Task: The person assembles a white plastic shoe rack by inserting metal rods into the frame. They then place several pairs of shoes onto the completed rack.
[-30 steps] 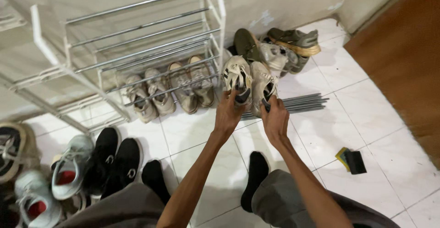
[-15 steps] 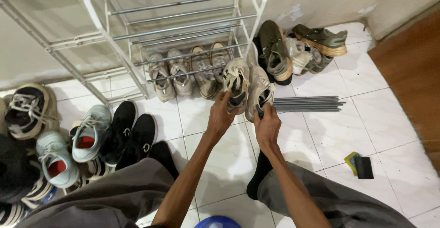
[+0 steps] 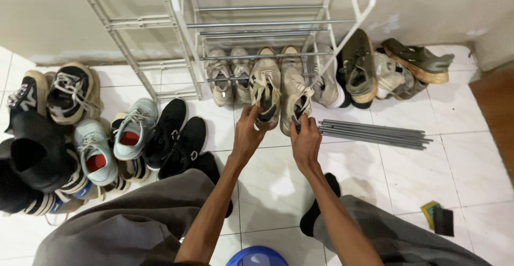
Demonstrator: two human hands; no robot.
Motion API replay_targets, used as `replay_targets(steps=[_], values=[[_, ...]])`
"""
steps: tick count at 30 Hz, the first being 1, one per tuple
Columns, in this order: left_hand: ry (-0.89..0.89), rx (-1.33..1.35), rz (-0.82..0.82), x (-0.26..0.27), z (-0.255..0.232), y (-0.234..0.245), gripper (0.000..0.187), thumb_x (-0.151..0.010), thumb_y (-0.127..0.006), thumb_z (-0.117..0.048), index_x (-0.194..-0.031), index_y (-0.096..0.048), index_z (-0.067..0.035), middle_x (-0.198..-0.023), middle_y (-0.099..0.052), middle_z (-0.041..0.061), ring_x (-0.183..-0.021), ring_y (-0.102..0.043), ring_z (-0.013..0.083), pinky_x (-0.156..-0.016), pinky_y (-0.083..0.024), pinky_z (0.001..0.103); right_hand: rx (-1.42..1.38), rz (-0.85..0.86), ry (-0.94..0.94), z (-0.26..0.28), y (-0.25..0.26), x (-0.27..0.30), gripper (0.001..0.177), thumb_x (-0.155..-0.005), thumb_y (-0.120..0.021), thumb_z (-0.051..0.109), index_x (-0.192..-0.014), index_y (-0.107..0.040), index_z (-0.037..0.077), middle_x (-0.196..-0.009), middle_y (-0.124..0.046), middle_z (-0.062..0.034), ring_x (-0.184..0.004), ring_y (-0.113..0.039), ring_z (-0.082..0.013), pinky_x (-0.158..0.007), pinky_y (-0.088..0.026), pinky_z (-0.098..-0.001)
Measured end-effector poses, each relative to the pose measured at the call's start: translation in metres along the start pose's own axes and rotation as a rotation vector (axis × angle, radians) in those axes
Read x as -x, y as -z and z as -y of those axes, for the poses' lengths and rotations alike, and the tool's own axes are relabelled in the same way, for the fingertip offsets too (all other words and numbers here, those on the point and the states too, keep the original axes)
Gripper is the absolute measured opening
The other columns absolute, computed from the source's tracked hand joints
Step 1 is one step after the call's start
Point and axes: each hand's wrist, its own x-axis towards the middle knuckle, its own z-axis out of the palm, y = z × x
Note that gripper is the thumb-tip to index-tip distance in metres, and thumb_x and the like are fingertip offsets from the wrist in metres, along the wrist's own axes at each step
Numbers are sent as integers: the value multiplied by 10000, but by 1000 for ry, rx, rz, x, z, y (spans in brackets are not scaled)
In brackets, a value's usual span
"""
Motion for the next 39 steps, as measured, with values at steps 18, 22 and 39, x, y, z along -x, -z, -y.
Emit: replay_targets(steps=[18,22,39], values=[[76,-49,-194,-25,63,35,481,-800,-797,-9,-1239,-600,5,-1197,-614,232,-1030,-681,420,-786,-587,454,-93,-23,157,53,-75,-57,238,-917,-769,88,-1054,-616,-32,-963,-619,-205,-846,-651,-403,-683,-524,-485],[128,-35,-179,-44,76,40,447,-841,-776,17,-1252,-600,-2,-1195,-626,217,-1003,-704,398,-776,-598,439,-93,-36,177,58,-94,-69,233,-923,-777,98,-1043,-623,-29,-976,-615,-207,-873,-646,-401,-717,-529,-482],[81,-7,-268,-78,105,46,481,-813,-750,82,-1248,-563,-3,-1176,-627,200,-1053,-646,455,-767,-546,484,-162,100,228,76,-142,-83,171,-946,-716,41,-1071,-605,6,-1054,-637,-185,-1031,-623,-395,-833,-511,-488]])
